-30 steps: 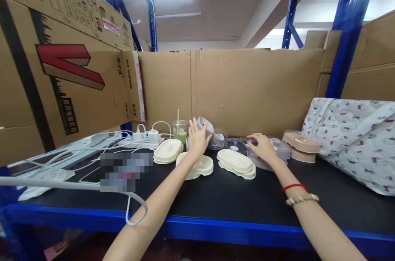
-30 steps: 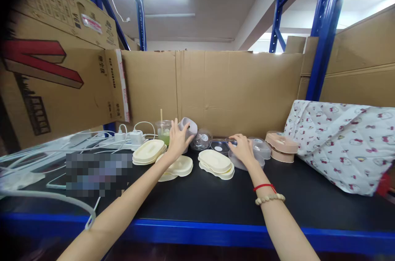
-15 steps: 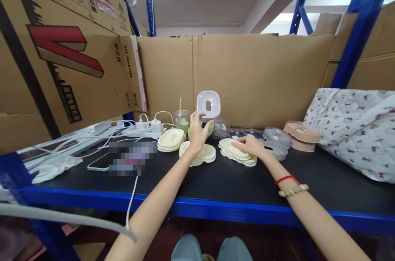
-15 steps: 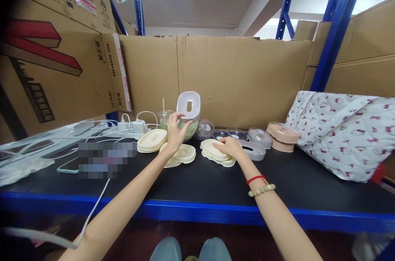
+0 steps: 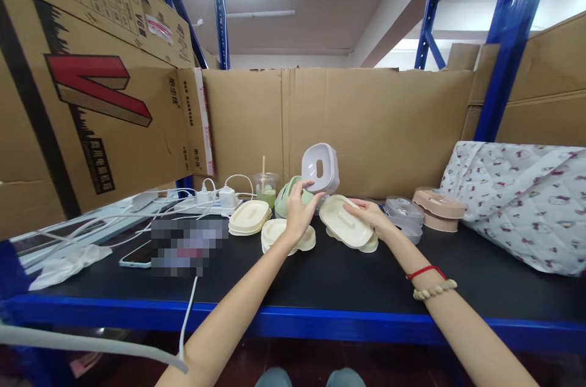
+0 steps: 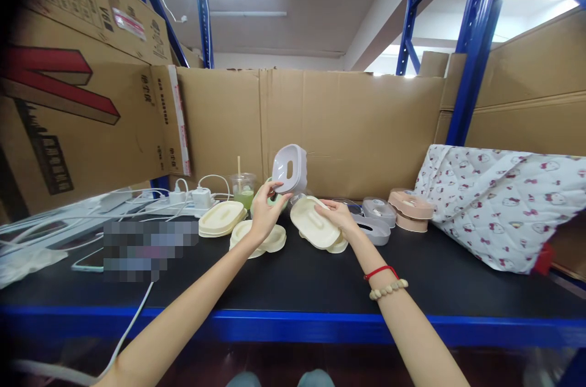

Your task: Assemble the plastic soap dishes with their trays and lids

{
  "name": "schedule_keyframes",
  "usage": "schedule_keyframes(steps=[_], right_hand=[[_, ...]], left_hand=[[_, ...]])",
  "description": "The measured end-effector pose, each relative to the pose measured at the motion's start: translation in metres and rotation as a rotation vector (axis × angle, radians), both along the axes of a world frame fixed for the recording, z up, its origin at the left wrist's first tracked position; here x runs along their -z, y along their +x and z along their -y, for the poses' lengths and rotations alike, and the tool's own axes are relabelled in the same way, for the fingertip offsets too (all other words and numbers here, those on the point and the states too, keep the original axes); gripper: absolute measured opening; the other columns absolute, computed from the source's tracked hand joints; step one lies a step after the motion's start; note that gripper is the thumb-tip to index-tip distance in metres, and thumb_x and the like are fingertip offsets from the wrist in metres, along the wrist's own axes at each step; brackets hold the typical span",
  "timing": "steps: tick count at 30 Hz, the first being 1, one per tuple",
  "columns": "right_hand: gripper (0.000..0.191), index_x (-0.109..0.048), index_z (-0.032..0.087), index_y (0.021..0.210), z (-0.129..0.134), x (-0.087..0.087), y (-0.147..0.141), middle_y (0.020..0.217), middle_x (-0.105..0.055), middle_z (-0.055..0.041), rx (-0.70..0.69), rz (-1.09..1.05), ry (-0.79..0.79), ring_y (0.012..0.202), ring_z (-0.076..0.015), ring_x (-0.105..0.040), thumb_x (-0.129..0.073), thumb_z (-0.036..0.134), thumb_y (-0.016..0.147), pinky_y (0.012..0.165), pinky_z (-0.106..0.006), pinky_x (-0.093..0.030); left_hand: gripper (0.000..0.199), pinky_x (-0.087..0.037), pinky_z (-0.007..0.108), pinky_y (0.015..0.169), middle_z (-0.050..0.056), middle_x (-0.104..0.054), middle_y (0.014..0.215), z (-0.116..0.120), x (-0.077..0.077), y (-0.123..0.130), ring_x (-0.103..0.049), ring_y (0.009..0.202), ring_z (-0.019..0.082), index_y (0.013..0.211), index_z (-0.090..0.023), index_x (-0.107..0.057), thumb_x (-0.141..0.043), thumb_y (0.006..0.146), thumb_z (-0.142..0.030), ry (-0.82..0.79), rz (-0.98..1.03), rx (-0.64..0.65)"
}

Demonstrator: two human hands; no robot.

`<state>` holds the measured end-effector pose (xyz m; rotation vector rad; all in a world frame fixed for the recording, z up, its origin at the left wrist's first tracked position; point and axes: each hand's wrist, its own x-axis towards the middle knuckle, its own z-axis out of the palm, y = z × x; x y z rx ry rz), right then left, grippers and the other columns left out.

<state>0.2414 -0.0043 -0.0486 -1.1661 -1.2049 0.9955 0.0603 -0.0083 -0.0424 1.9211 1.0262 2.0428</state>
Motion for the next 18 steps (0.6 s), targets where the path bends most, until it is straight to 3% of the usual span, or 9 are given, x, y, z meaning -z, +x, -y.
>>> schedule_keyframes(steps=[5, 10, 12, 15, 18], right_hand=[[0.023, -0.059, 0.023, 0.070, -0.009, -0.002, -0.005, 0.066, -0.068, 0.0011, 0.149, -0.298, 0.172, 0.069, -0.0182, -0.064, -0.072, 0.039, 0.059, 0.062, -0.028, -0.052], [0.043, -0.058, 0.024, 0.078, -0.002, -0.007, -0.021, 0.076, -0.070, -0.0016, -0.053, -0.480, 0.225, 0.089, -0.0241, -0.064, -0.054, 0.064, 0.063, 0.073, -0.036, -0.053], [0.041, -0.057, 0.025, 0.079, 0.004, -0.009, -0.025, 0.075, -0.068, 0.0007, 0.002, -0.515, 0.230, 0.087, -0.0227, -0.064, -0.064, 0.058, 0.056, 0.073, -0.034, -0.052], [0.043, -0.055, 0.025, 0.078, 0.009, -0.012, -0.024, 0.071, -0.066, 0.0044, 0.131, -0.508, 0.202, 0.077, -0.0188, -0.062, -0.076, 0.033, 0.041, 0.069, -0.029, -0.051], [0.043, -0.056, 0.024, 0.080, 0.011, -0.013, -0.020, 0.073, -0.066, 0.0035, 0.124, -0.451, 0.166, 0.075, -0.0184, -0.061, -0.074, 0.026, 0.040, 0.065, -0.027, -0.050]], left_hand=[[0.018, -0.047, 0.031, 0.082, 0.004, -0.065, 0.094, 0.001, 0.007, 0.004, -0.061, 0.091, 0.018, 0.093, -0.022, -0.063, -0.064, 0.077, -0.031, 0.120, -0.256, 0.033], [0.021, -0.048, 0.034, 0.085, 0.007, -0.064, 0.100, 0.000, 0.016, 0.010, -0.061, 0.098, 0.021, 0.094, -0.022, -0.065, -0.063, 0.078, -0.036, 0.202, -0.449, 0.000], [0.021, -0.047, 0.036, 0.087, 0.007, -0.064, 0.099, 0.000, 0.016, 0.011, -0.060, 0.102, 0.022, 0.092, -0.023, -0.066, -0.065, 0.076, -0.037, 0.218, -0.475, -0.006], [0.034, -0.046, 0.038, 0.090, 0.007, -0.064, 0.097, 0.003, 0.013, 0.011, -0.059, 0.103, 0.024, 0.095, -0.023, -0.066, -0.073, 0.067, -0.041, 0.178, -0.436, 0.059], [0.058, -0.051, 0.035, 0.080, 0.009, -0.062, 0.105, 0.008, 0.007, 0.013, -0.060, 0.099, 0.023, 0.112, -0.021, -0.057, -0.075, 0.061, -0.041, -0.014, -0.222, 0.185]])
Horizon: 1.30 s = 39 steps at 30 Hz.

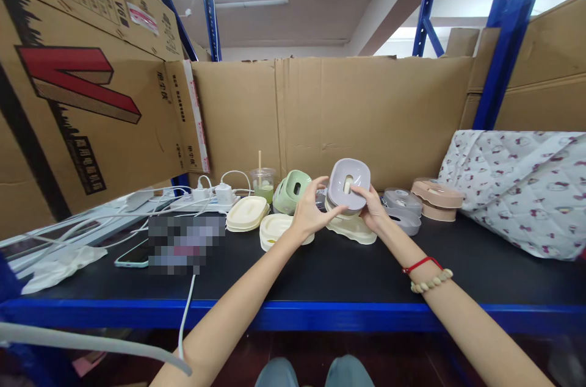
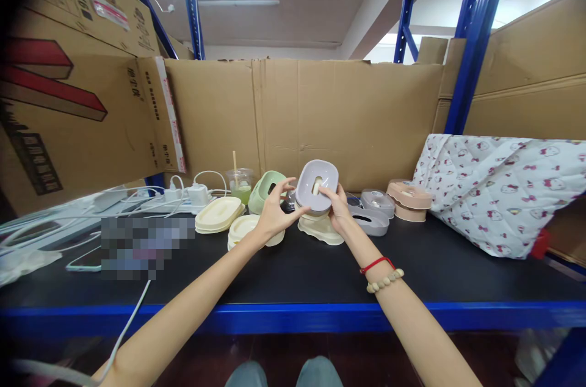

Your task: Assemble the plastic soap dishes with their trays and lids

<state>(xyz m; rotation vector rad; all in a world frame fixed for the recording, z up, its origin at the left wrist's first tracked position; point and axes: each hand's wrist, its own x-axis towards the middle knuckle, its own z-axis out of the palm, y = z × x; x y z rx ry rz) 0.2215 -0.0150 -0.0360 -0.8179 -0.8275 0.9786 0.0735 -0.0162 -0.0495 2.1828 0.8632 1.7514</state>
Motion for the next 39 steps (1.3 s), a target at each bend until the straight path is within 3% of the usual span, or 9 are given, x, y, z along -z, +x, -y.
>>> schedule_keyframes(steps=[3, 6, 9, 18, 25, 32, 35, 39], right_hand=[[0.044, -0.057, 0.024, 0.083, 0.003, 0.001, 0.000, 0.081, -0.067, 0.0008, -0.059, 0.141, 0.042, 0.081, -0.0206, -0.062, -0.073, 0.032, 0.044, 0.065, -0.028, -0.049], [0.047, -0.057, 0.024, 0.088, 0.006, 0.001, -0.003, 0.088, -0.067, -0.0011, -0.099, 0.302, 0.116, 0.084, -0.0212, -0.061, -0.072, 0.041, 0.047, 0.067, -0.027, -0.048], [0.049, -0.058, 0.023, 0.090, 0.008, 0.000, -0.006, 0.092, -0.067, -0.0020, -0.109, 0.359, 0.111, 0.086, -0.0205, -0.061, -0.070, 0.047, 0.049, 0.068, -0.026, -0.048], [0.035, -0.064, 0.020, 0.089, 0.012, -0.006, -0.003, 0.080, -0.068, -0.0006, -0.118, 0.457, -0.130, 0.067, -0.0145, -0.061, -0.069, 0.036, 0.058, 0.053, -0.022, -0.047], [0.036, -0.066, 0.020, 0.095, 0.012, -0.006, 0.000, 0.084, -0.071, -0.0029, -0.209, 0.495, -0.097, 0.068, -0.0143, -0.064, -0.071, 0.033, 0.062, 0.058, -0.025, -0.053], [0.035, -0.066, 0.020, 0.098, 0.013, -0.007, 0.000, 0.083, -0.071, -0.0027, -0.270, 0.495, -0.071, 0.067, -0.0137, -0.064, -0.071, 0.034, 0.066, 0.063, -0.026, -0.055], [0.028, -0.066, 0.019, 0.095, 0.013, -0.005, -0.002, 0.079, -0.070, -0.0031, -0.281, 0.482, -0.094, 0.064, -0.0145, -0.063, -0.066, 0.035, 0.072, 0.058, -0.028, -0.056], [0.019, -0.065, 0.018, 0.088, 0.011, -0.002, -0.004, 0.078, -0.067, -0.0042, -0.243, 0.433, -0.150, 0.060, -0.0153, -0.062, -0.059, 0.032, 0.077, 0.046, -0.027, -0.055]], left_hand=[[0.059, -0.051, 0.029, 0.068, 0.010, -0.062, 0.105, 0.004, -0.005, 0.003, -0.063, 0.087, 0.020, 0.119, -0.019, -0.052, -0.072, 0.066, -0.038, -0.356, 0.243, 0.107], [0.044, -0.050, 0.027, 0.063, 0.007, -0.067, 0.091, 0.006, -0.008, 0.006, -0.063, 0.077, 0.018, 0.105, -0.017, -0.061, -0.072, 0.067, -0.036, -0.693, 0.295, 0.317], [0.035, -0.049, 0.026, 0.062, 0.007, -0.069, 0.085, 0.007, -0.007, 0.006, -0.063, 0.076, 0.019, 0.094, -0.015, -0.065, -0.075, 0.064, -0.031, -0.841, 0.333, 0.431], [0.044, -0.053, 0.032, 0.073, 0.010, -0.069, 0.096, 0.005, -0.002, 0.006, -0.065, 0.086, 0.022, 0.097, -0.013, -0.063, -0.080, 0.057, -0.020, -0.862, 0.494, 0.418], [0.047, -0.051, 0.035, 0.086, 0.010, -0.070, 0.098, -0.003, 0.003, 0.003, -0.065, 0.090, 0.020, 0.097, -0.014, -0.064, -0.082, 0.054, -0.018, -0.823, 0.512, 0.538], [0.031, -0.047, 0.036, 0.090, 0.005, -0.071, 0.086, 0.008, -0.008, 0.007, -0.065, 0.087, 0.019, 0.083, -0.017, -0.067, -0.079, 0.055, -0.014, -0.854, 0.559, 0.475], [0.026, -0.049, 0.034, 0.085, 0.006, -0.071, 0.084, 0.010, -0.011, 0.006, -0.065, 0.089, 0.022, 0.085, -0.016, -0.067, -0.076, 0.062, -0.025, -0.870, 0.559, 0.486], [0.029, -0.050, 0.030, 0.077, 0.007, -0.071, 0.082, 0.009, -0.014, 0.002, -0.066, 0.088, 0.021, 0.092, -0.014, -0.066, -0.058, 0.078, -0.039, -0.967, 0.535, 0.566]])
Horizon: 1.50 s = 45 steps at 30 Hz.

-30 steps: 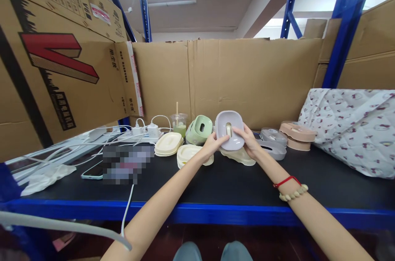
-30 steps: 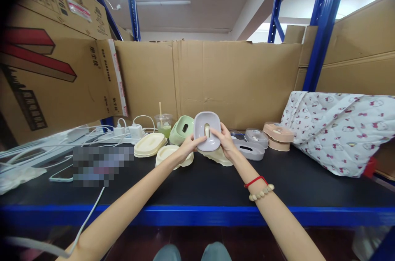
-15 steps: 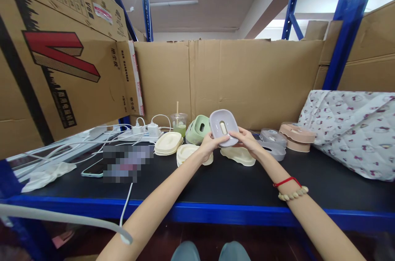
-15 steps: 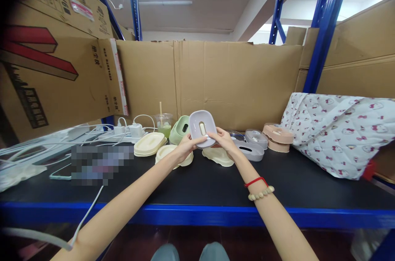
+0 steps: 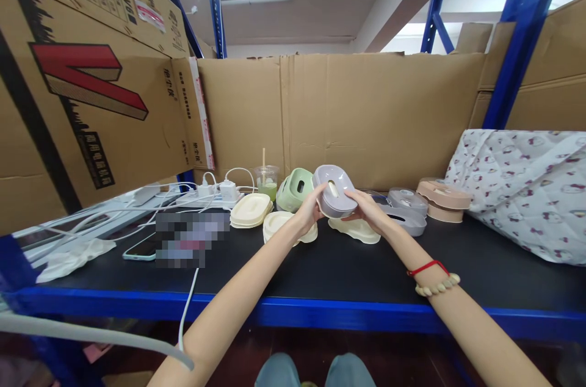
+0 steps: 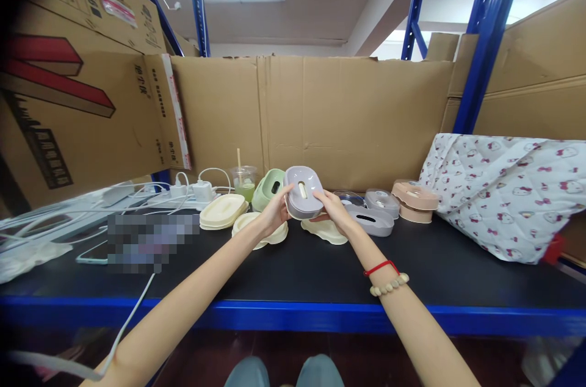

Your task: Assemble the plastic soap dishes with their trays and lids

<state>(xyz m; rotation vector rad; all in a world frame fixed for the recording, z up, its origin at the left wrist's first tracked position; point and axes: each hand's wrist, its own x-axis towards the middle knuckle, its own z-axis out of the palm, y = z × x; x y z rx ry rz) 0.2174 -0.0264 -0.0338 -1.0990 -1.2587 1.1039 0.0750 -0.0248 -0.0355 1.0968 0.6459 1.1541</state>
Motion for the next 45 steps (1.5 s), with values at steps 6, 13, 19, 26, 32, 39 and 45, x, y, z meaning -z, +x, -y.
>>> schedule_keyframes(steps=[6, 13, 19, 26, 32, 39, 45], right_hand=[[0.031, -0.065, 0.020, 0.095, 0.002, 0.002, -0.002, 0.094, -0.068, -0.0053, 0.035, 0.075, 0.054, 0.070, -0.0173, -0.063, -0.070, 0.030, 0.066, 0.045, -0.025, -0.054], [0.034, -0.065, 0.020, 0.091, -0.002, 0.004, 0.000, 0.070, -0.066, -0.0007, -0.004, 0.138, 0.093, 0.062, -0.0148, -0.061, -0.069, 0.044, 0.065, 0.048, -0.024, -0.052], [0.027, -0.066, 0.018, 0.084, -0.001, 0.004, -0.003, 0.062, -0.065, 0.0004, 0.022, 0.120, 0.057, 0.056, -0.0139, -0.061, -0.067, 0.041, 0.069, 0.047, -0.022, -0.049], [0.022, -0.067, 0.020, 0.086, 0.000, -0.002, 0.004, 0.081, -0.072, -0.0038, 0.257, 0.326, 0.151, 0.068, -0.0163, -0.068, -0.050, 0.032, 0.083, 0.069, -0.030, -0.053], [0.023, -0.069, 0.023, 0.090, -0.013, 0.014, 0.028, 0.099, -0.071, -0.0041, 0.537, 0.886, 0.228, 0.100, -0.0242, -0.063, -0.061, 0.017, 0.069, 0.090, -0.038, -0.046], [0.031, -0.067, 0.022, 0.101, -0.026, 0.030, 0.013, 0.112, -0.067, -0.0073, 0.261, 0.614, 0.406, 0.108, -0.0248, -0.059, -0.058, 0.033, 0.074, 0.099, -0.043, -0.039], [0.058, -0.064, 0.024, 0.110, -0.024, 0.020, 0.001, 0.109, -0.068, -0.0048, 0.071, 0.007, 0.248, 0.096, -0.0223, -0.063, -0.049, 0.064, 0.072, 0.079, -0.034, -0.050]], left_hand=[[0.027, -0.050, 0.026, 0.066, 0.006, -0.069, 0.079, -0.004, 0.004, 0.001, -0.065, 0.077, 0.018, 0.094, -0.015, -0.063, -0.061, 0.074, -0.034, 0.017, -0.051, -0.037], [0.030, -0.042, 0.024, 0.053, -0.002, -0.055, 0.057, -0.004, 0.006, 0.001, -0.053, 0.054, 0.012, 0.078, -0.017, -0.060, -0.063, 0.072, -0.046, 0.033, -0.083, -0.235], [0.026, -0.039, 0.024, 0.051, -0.003, -0.050, 0.053, -0.003, 0.000, 0.000, -0.048, 0.050, 0.010, 0.068, -0.015, -0.058, -0.064, 0.072, -0.040, 0.000, -0.213, -0.297], [0.018, -0.039, 0.022, 0.050, -0.002, -0.056, 0.061, -0.011, -0.013, -0.019, -0.054, 0.056, 0.012, 0.080, -0.019, -0.059, -0.056, 0.076, -0.035, -0.094, 0.060, -0.567], [0.015, -0.037, 0.018, 0.045, -0.002, -0.057, 0.063, -0.013, -0.020, -0.027, -0.054, 0.053, 0.009, 0.082, -0.018, -0.059, -0.050, 0.079, -0.029, -0.198, 0.321, -0.655], [0.015, -0.035, 0.020, 0.044, -0.003, -0.047, 0.049, -0.003, -0.021, -0.017, -0.044, 0.045, 0.010, 0.060, -0.019, -0.053, -0.054, 0.075, -0.022, -0.092, 0.169, -0.555], [0.034, -0.033, 0.025, 0.049, -0.005, -0.033, 0.042, -0.005, -0.010, -0.010, -0.037, 0.045, 0.010, 0.042, -0.021, -0.040, -0.059, 0.071, -0.025, 0.193, -0.357, -0.435]])
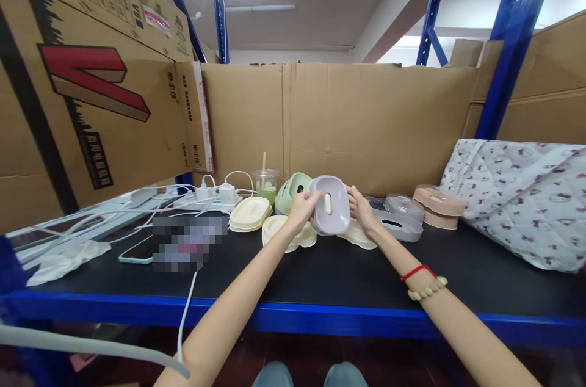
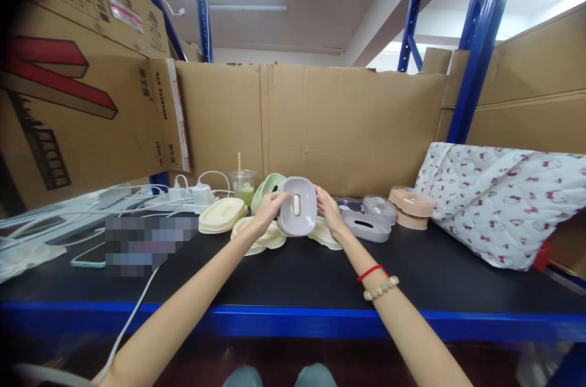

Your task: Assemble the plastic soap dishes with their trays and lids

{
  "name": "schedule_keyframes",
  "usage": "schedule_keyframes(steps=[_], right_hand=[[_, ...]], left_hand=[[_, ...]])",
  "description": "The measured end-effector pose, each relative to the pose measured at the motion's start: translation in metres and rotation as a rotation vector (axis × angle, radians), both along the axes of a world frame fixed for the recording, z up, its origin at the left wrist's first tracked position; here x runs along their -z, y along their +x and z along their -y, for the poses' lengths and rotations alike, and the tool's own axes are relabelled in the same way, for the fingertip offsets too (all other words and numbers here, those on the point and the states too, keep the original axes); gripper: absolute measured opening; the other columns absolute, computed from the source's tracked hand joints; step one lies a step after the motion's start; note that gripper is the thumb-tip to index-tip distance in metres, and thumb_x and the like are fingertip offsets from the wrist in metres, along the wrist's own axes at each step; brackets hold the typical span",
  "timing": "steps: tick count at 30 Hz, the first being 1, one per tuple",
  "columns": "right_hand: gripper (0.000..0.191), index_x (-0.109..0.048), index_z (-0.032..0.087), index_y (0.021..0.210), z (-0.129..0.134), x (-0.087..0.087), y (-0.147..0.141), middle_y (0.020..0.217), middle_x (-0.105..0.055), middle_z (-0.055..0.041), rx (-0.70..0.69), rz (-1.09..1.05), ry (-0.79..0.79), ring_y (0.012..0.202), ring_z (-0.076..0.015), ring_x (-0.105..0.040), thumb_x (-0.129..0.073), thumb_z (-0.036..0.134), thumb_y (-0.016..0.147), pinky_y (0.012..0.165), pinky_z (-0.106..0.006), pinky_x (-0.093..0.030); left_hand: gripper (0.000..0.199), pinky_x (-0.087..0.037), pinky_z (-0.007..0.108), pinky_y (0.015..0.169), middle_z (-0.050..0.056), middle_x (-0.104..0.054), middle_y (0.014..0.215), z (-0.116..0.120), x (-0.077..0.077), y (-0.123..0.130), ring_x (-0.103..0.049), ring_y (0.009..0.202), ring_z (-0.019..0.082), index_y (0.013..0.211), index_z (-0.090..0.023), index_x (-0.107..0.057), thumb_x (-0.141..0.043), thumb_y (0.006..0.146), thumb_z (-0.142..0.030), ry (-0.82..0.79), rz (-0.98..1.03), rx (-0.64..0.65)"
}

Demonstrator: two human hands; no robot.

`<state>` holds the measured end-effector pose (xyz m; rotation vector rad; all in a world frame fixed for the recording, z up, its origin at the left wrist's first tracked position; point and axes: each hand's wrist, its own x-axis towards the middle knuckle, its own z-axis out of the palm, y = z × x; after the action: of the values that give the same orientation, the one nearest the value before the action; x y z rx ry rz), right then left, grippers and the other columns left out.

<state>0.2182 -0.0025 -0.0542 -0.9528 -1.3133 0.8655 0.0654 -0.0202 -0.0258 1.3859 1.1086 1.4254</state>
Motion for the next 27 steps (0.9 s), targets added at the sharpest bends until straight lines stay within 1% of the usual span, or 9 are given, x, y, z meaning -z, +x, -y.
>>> schedule_keyframes(steps=[3, 6, 9, 13, 17, 20, 22, 25, 27], right_hand=[[0.061, -0.068, 0.024, 0.102, 0.004, -0.005, 0.001, 0.108, -0.069, -0.0042, 0.048, -0.059, 0.008, 0.093, -0.0225, -0.063, -0.065, 0.065, 0.057, 0.074, -0.032, -0.050], [0.056, -0.073, 0.020, 0.083, 0.007, -0.009, 0.003, 0.098, -0.071, -0.0070, 0.056, -0.059, 0.076, 0.092, -0.0233, -0.062, -0.071, 0.063, 0.048, 0.077, -0.033, -0.049], [0.056, -0.073, 0.019, 0.075, 0.010, -0.011, 0.001, 0.090, -0.072, -0.0077, 0.085, -0.069, 0.070, 0.089, -0.0238, -0.063, -0.073, 0.065, 0.042, 0.076, -0.034, -0.049], [0.062, -0.073, 0.018, 0.076, 0.013, -0.013, -0.002, 0.087, -0.073, -0.0078, 0.109, -0.064, 0.038, 0.084, -0.0231, -0.064, -0.072, 0.068, 0.039, 0.072, -0.033, -0.049], [0.062, -0.072, 0.016, 0.083, 0.012, -0.012, -0.002, 0.081, -0.072, -0.0085, 0.080, -0.053, -0.007, 0.074, -0.0214, -0.065, -0.061, 0.071, 0.057, 0.063, -0.031, -0.050], [0.052, -0.068, 0.018, 0.089, 0.007, -0.011, 0.005, 0.073, -0.071, -0.0066, 0.107, -0.104, -0.078, 0.062, -0.0182, -0.065, -0.045, 0.063, 0.076, 0.056, -0.029, -0.051], [0.036, -0.065, 0.020, 0.088, 0.003, -0.008, 0.011, 0.071, -0.070, -0.0046, 0.198, -0.086, -0.080, 0.059, -0.0166, -0.065, -0.046, 0.050, 0.079, 0.056, -0.029, -0.051], [0.013, -0.061, 0.021, 0.081, 0.000, -0.002, 0.016, 0.070, -0.069, -0.0015, 0.390, 0.137, 0.011, 0.061, -0.0164, -0.065, -0.056, 0.029, 0.072, 0.062, -0.030, -0.052], [0.014, -0.061, 0.021, 0.080, 0.000, 0.003, 0.012, 0.075, -0.069, -0.0013, 0.466, 0.364, 0.106, 0.068, -0.0179, -0.066, -0.058, 0.021, 0.067, 0.068, -0.033, -0.052]], left_hand=[[0.024, -0.036, 0.025, 0.056, -0.005, -0.044, 0.048, 0.001, 0.010, 0.007, -0.043, 0.051, 0.011, 0.047, -0.019, -0.049, -0.061, 0.068, -0.022, 0.209, -0.191, 0.110], [0.014, -0.040, 0.025, 0.062, -0.002, -0.056, 0.060, 0.005, 0.017, 0.013, -0.052, 0.062, 0.014, 0.065, -0.018, -0.061, -0.060, 0.070, -0.030, 0.316, -0.173, 0.207], [0.020, -0.041, 0.025, 0.063, -0.001, -0.059, 0.063, 0.008, 0.019, 0.016, -0.054, 0.066, 0.015, 0.067, -0.018, -0.061, -0.055, 0.075, -0.036, 0.311, -0.145, 0.215], [0.024, -0.039, 0.024, 0.061, -0.002, -0.053, 0.055, 0.010, 0.017, 0.017, -0.052, 0.062, 0.014, 0.055, -0.019, -0.055, -0.054, 0.076, -0.031, 0.266, -0.160, 0.165], [0.028, -0.036, 0.024, 0.055, -0.004, -0.046, 0.049, 0.006, 0.014, 0.014, -0.045, 0.054, 0.012, 0.049, -0.018, -0.052, -0.060, 0.073, -0.030, 0.212, -0.128, 0.126], [0.034, -0.036, 0.023, 0.053, -0.005, -0.040, 0.044, -0.001, 0.006, 0.004, -0.044, 0.051, 0.011, 0.047, -0.019, -0.048, -0.065, 0.070, -0.037, 0.123, 0.077, 0.006], [0.028, -0.041, 0.022, 0.056, -0.004, -0.047, 0.049, -0.005, -0.002, -0.006, -0.051, 0.057, 0.013, 0.053, -0.020, -0.052, -0.064, 0.072, -0.037, 0.071, 0.349, -0.114], [0.016, -0.047, 0.023, 0.067, -0.001, -0.063, 0.068, -0.007, -0.013, -0.018, -0.061, 0.072, 0.014, 0.074, -0.021, -0.061, -0.056, 0.078, -0.035, 0.005, 0.711, -0.136], [0.017, -0.049, 0.025, 0.070, -0.001, -0.065, 0.072, -0.006, -0.017, -0.020, -0.063, 0.075, 0.015, 0.081, -0.020, -0.061, -0.050, 0.082, -0.034, -0.069, 0.814, -0.123]])
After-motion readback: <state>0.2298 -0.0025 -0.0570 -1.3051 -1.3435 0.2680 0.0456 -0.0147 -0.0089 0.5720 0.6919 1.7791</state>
